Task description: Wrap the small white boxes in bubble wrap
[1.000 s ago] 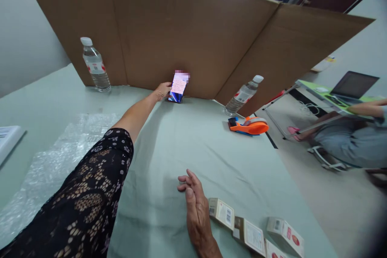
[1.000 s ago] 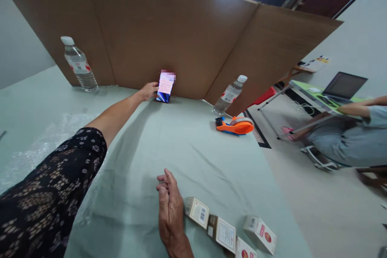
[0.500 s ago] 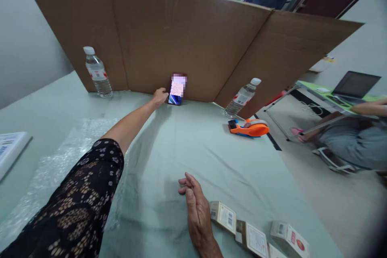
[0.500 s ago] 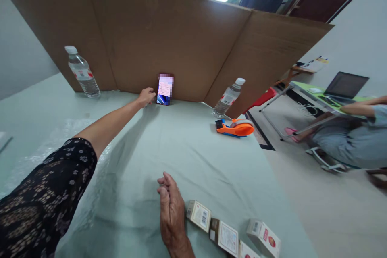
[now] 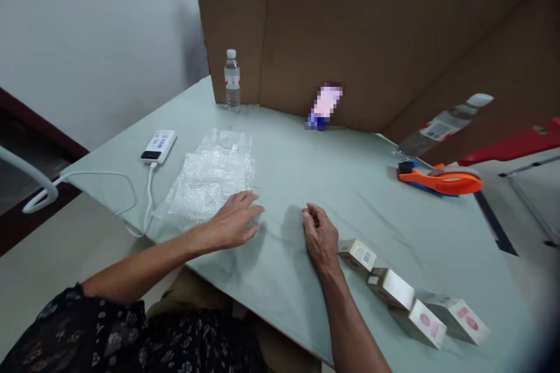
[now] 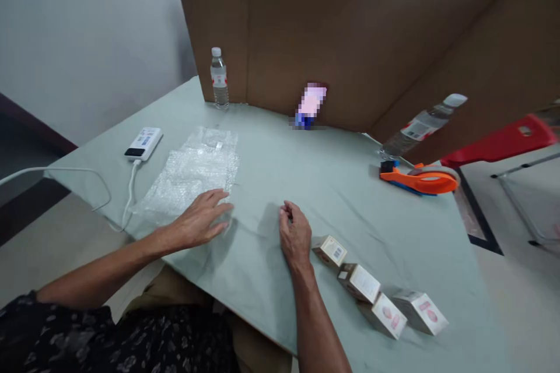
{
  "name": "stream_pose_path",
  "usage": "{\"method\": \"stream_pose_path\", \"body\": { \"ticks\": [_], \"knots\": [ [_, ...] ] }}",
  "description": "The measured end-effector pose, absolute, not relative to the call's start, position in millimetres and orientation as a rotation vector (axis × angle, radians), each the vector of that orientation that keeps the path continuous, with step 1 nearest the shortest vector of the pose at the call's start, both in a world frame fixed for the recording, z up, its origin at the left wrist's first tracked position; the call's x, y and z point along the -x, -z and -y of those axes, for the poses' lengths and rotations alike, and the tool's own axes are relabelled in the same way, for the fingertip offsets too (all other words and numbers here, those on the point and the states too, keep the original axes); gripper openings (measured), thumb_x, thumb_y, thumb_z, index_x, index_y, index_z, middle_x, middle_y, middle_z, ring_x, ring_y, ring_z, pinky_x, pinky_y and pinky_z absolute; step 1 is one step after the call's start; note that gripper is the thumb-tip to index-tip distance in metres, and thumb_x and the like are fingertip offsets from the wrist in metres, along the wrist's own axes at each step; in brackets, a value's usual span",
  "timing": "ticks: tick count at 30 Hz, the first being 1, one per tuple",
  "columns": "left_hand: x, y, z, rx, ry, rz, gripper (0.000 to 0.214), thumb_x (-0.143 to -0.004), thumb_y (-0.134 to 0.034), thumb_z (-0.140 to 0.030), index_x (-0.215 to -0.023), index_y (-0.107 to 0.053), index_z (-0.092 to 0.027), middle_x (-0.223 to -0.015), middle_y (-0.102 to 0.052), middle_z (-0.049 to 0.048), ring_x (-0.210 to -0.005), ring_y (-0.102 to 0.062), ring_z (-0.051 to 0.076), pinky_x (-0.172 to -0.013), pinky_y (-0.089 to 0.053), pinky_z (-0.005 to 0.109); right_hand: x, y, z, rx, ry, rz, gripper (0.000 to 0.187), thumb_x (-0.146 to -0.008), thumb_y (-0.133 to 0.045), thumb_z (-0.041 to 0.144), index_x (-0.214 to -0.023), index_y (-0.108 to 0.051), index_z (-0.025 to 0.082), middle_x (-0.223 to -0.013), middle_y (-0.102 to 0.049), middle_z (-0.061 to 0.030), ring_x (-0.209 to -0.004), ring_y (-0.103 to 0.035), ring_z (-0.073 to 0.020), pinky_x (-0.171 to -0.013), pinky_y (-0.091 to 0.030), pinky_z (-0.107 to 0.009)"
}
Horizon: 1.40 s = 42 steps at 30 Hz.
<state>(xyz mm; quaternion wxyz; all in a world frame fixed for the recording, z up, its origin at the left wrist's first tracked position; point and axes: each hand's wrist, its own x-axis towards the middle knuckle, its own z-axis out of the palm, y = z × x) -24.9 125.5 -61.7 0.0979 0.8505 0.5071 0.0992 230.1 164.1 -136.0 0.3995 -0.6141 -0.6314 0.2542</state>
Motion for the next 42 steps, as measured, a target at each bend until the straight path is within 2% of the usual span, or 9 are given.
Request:
{"method": "stream_pose_path", "body": {
  "ticks": [4,10,16,19,25,28,32,36,42],
  "knots": [
    [58.3,78.1,-77.5,-2.375,-0.309,-1.687,0.034,-0.089,-0.06,-0.026,-0.121,-0.061,-0.018,-0.139,-0.054,0.0153,-0.134,-0.045,0.033,-0.109,-0.042,0.052,-225.2,123.9,-163.0,1.586,-0.66,1.675,0.044,-0.084,-0.049,0.045,-0.113,-0.066,0.015,-0.103,-0.074,-0.0132,-0.09,-0.067,-0.025,-0.088,-0.052,-0.043],
    [76.7,105.8,-51.9,-2.296,-0.611,-1.645,0.04,-0.091,-0.058,-0.027,-0.13,-0.055,-0.021,-0.146,-0.05,0.0135,-0.139,-0.042,0.03,-0.114,-0.039,0.053,-169.4,84.1,-165.8,1.481,-0.741,1.925,0.034,-0.085,-0.05,0.036,-0.111,-0.066,0.022,-0.099,-0.073,-0.0062,-0.081,-0.065,-0.0194,-0.081,-0.05,-0.035],
    [72.4,114.8,-52.3,-2.269,-0.798,-1.625,0.04,-0.087,-0.06,-0.022,-0.127,-0.057,-0.018,-0.14,-0.054,0.0161,-0.133,-0.048,0.033,-0.11,-0.044,0.056,-78.1,72.4,-189.1,1.632,-0.823,2.12,0.049,-0.086,-0.059,0.031,-0.134,-0.054,0.019,-0.093,-0.072,-0.0037,-0.082,-0.065,-0.0197,-0.077,-0.047,-0.03],
    [68.7,110.6,-46.6,-2.228,-0.985,-1.616,0.037,-0.089,-0.058,-0.022,-0.126,-0.057,-0.02,-0.138,-0.056,0.0151,-0.131,-0.051,0.031,-0.107,-0.047,0.054,-52.9,74.4,-190.3,1.579,-0.753,2.133,0.054,-0.086,-0.053,0.022,-0.139,-0.049,0.018,-0.091,-0.071,-0.0027,-0.082,-0.064,-0.0194,-0.077,-0.047,-0.03],
    [80.7,82.6,-36.6,-2.1,-1.473,-1.641,0.033,-0.091,-0.054,-0.019,-0.124,-0.055,-0.023,-0.118,-0.061,0.012,-0.117,-0.058,0.025,-0.098,-0.054,0.044,-102.0,67.0,-167.8,1.312,-0.709,1.78,0.043,-0.089,-0.051,0.038,-0.126,-0.06,0.019,-0.089,-0.066,-0.0033,-0.074,-0.061,-0.016,-0.074,-0.05,-0.03],
    [97.2,78.3,-48.7,-2.136,-1.348,-1.748,0.029,-0.092,-0.053,-0.022,-0.12,-0.058,-0.022,-0.118,-0.062,0.0119,-0.117,-0.059,0.026,-0.099,-0.053,0.045,-164.4,69.0,-156.6,1.47,-0.658,1.68,0.045,-0.085,-0.054,0.045,-0.12,-0.063,0.018,-0.086,-0.064,-0.0034,-0.069,-0.059,-0.0161,-0.067,-0.05,-0.032],
    [108.8,87.5,-80.6,-2.321,-0.837,-1.806,0.036,-0.092,-0.052,-0.024,-0.126,-0.059,-0.018,-0.139,-0.054,0.0156,-0.136,-0.046,0.032,-0.11,-0.043,0.05,-229.5,79.5,-139.1,1.737,-0.609,1.829,0.043,-0.08,-0.054,0.04,-0.114,-0.068,0.018,-0.073,-0.063,-0.0007,-0.059,-0.056,-0.0163,-0.065,-0.05,-0.034],
    [101.4,98.0,-113.6,-2.419,-0.416,-1.748,0.046,-0.094,-0.054,-0.035,-0.136,-0.053,-0.017,-0.155,-0.041,0.018,-0.147,-0.03,0.036,-0.116,-0.03,0.057,-243.8,90.7,-117.7,1.84,-0.51,1.931,0.046,-0.08,-0.053,0.037,-0.119,-0.066,0.018,-0.09,-0.069,-0.0062,-0.064,-0.06,-0.0181,-0.069,-0.051,-0.036],
    [102.0,103.3,-143.7,-2.37,-0.129,-1.899,0.054,-0.098,-0.042,-0.047,-0.145,-0.045,-0.02,-0.16,-0.033,0.0186,-0.148,-0.027,0.04,-0.115,-0.022,0.064,-238.3,92.9,-82.3,1.83,-0.197,1.945,0.04,-0.087,-0.05,0.032,-0.122,-0.064,0.019,-0.112,-0.066,-0.0125,-0.086,-0.063,-0.024,-0.081,-0.051,-0.04]
  ]
}}
